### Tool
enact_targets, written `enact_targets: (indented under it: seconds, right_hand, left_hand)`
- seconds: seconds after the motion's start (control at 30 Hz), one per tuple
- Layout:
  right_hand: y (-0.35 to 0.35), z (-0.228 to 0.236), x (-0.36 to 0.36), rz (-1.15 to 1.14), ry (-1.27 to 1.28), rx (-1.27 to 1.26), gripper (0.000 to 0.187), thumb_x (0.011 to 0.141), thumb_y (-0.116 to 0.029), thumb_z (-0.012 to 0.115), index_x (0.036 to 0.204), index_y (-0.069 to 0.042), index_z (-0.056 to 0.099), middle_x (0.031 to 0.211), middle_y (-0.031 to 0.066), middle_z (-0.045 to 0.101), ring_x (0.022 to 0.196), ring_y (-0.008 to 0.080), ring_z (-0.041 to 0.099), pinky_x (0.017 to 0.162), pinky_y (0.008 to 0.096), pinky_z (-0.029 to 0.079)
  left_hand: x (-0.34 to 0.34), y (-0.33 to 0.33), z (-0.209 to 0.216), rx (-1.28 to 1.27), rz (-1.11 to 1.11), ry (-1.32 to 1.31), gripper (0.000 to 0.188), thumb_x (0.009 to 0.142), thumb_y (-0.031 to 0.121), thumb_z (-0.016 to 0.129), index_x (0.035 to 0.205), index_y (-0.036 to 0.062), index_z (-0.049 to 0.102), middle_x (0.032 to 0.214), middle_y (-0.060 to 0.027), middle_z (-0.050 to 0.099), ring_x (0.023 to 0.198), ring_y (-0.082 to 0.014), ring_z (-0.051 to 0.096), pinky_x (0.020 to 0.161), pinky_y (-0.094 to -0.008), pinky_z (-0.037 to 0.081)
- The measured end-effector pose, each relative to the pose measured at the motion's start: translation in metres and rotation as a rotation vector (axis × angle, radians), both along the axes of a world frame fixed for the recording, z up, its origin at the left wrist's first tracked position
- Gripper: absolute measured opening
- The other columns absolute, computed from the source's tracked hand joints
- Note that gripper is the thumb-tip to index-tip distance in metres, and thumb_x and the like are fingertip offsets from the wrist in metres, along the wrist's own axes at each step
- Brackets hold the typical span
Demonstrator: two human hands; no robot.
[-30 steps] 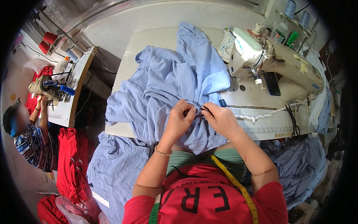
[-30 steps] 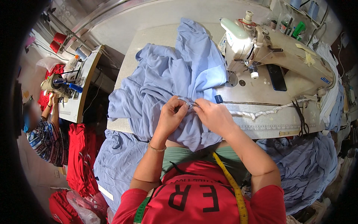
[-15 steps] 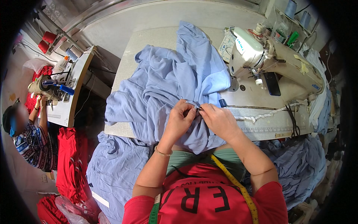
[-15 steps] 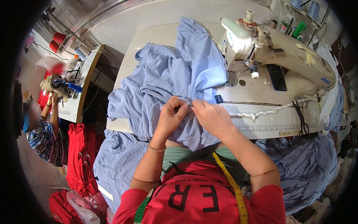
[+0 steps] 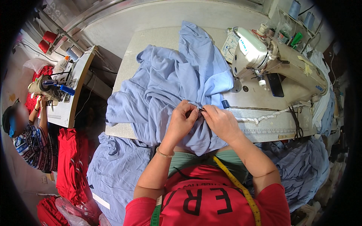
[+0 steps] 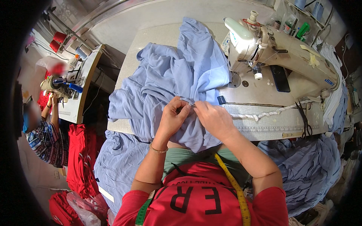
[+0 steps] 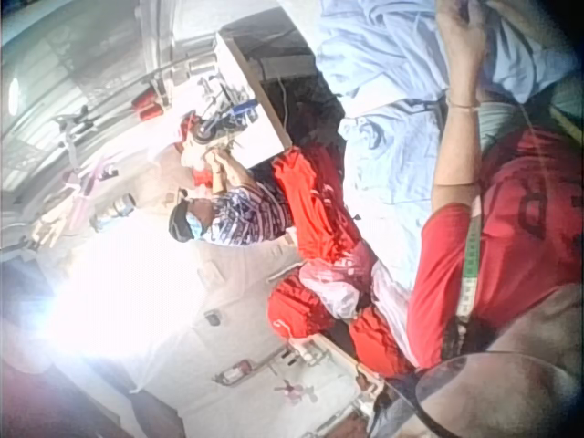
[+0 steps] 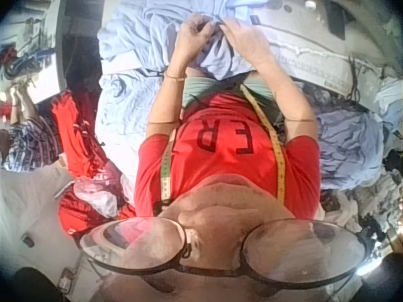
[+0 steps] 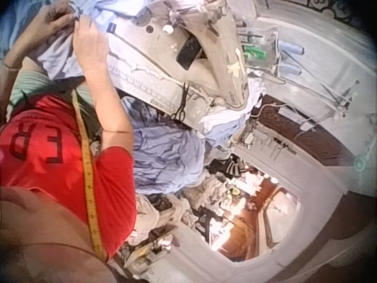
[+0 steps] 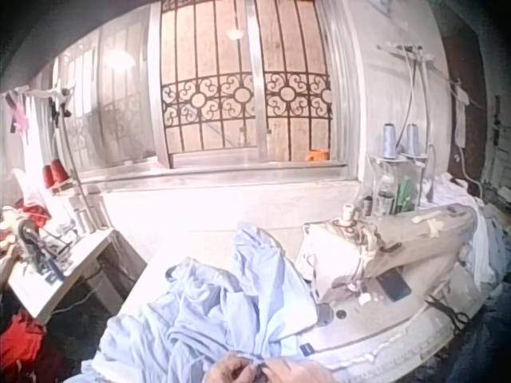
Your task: The person picks up a light blue garment from a pile, lays it on a work table, and uses a small tool to trim excess threads near the buttons and seams before folding the item and placing it back onto the stack.
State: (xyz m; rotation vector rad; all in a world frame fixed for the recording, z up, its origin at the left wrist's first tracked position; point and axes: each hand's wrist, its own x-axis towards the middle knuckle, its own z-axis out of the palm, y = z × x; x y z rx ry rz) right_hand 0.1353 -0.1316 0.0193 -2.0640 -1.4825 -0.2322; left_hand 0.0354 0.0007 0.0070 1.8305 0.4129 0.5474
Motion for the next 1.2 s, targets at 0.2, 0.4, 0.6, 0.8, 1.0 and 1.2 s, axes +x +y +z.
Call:
enact_targets:
  seconds: [0.2, 0.4, 0.6, 0.8, 1.0, 1.2]
  right_hand:
    - [0.003, 0.002, -0.002, -0.013, 0.134, -0.025, 0.013, 0.088, -0.016, 0.056, 0.093, -0.004, 0.055, 0.079, 0.0172, 0.063, 0.067, 0.0354, 0.062, 0.056, 0.042, 0.05]
    - [0.005, -0.003, 0.005, 0.04, 0.133, -0.037, 0.013, 0.088, -0.017, 0.055, 0.092, -0.005, 0.052, 0.072, 0.0155, 0.062, 0.062, 0.0349, 0.062, 0.054, 0.0425, 0.05]
    - [0.005, -0.005, 0.004, 0.021, -0.16, -0.097, 0.008, 0.085, -0.013, 0.055, 0.085, -0.006, 0.05, 0.066, 0.0098, 0.058, 0.055, 0.0286, 0.062, 0.049, 0.0372, 0.05]
    - [0.004, -0.01, 0.005, 0.003, -0.197, -0.173, 0.013, 0.085, -0.013, 0.058, 0.094, -0.006, 0.054, 0.071, 0.0088, 0.059, 0.057, 0.0273, 0.06, 0.052, 0.0368, 0.049]
    - [0.005, -0.01, 0.005, 0.022, -0.221, -0.166, 0.013, 0.084, -0.013, 0.058, 0.094, -0.006, 0.054, 0.069, 0.0083, 0.058, 0.056, 0.0264, 0.06, 0.052, 0.0356, 0.049]
    - [0.003, -0.005, 0.005, 0.003, -0.052, -0.183, 0.011, 0.087, -0.014, 0.055, 0.092, -0.005, 0.054, 0.076, 0.0129, 0.062, 0.061, 0.033, 0.061, 0.054, 0.0399, 0.049]
  left_hand:
    - [0.0, 0.001, 0.003, -0.057, -0.002, 0.022, 0.013, 0.083, 0.007, 0.061, 0.079, -0.0048, 0.06, 0.074, -0.0026, 0.045, 0.066, -0.0106, 0.043, 0.06, -0.0239, 0.036]
    - [0.0, 0.001, 0.003, -0.009, -0.006, 0.011, 0.012, 0.083, 0.007, 0.061, 0.078, -0.004, 0.059, 0.074, -0.0026, 0.045, 0.064, -0.0104, 0.042, 0.059, -0.0236, 0.035]
    - [0.0, 0.0, 0.001, 0.043, 0.004, 0.006, 0.014, 0.083, 0.009, 0.061, 0.079, -0.0041, 0.058, 0.074, -0.0041, 0.045, 0.062, -0.0119, 0.042, 0.058, -0.0249, 0.036]
    - [0.0, 0.0, 0.005, 0.082, -0.004, 0.011, 0.013, 0.083, 0.008, 0.06, 0.08, -0.0043, 0.059, 0.075, -0.0062, 0.048, 0.061, -0.0139, 0.044, 0.057, -0.0263, 0.038]
    - [0.001, 0.0, 0.002, 0.11, 0.003, 0.004, 0.012, 0.082, 0.008, 0.06, 0.078, -0.0043, 0.059, 0.074, -0.0066, 0.049, 0.06, -0.0138, 0.045, 0.056, -0.0262, 0.038]
    - [0.0, -0.001, 0.001, 0.048, 0.012, -0.021, 0.012, 0.083, 0.007, 0.06, 0.079, -0.004, 0.058, 0.073, -0.0023, 0.049, 0.062, -0.0094, 0.045, 0.057, -0.0237, 0.038]
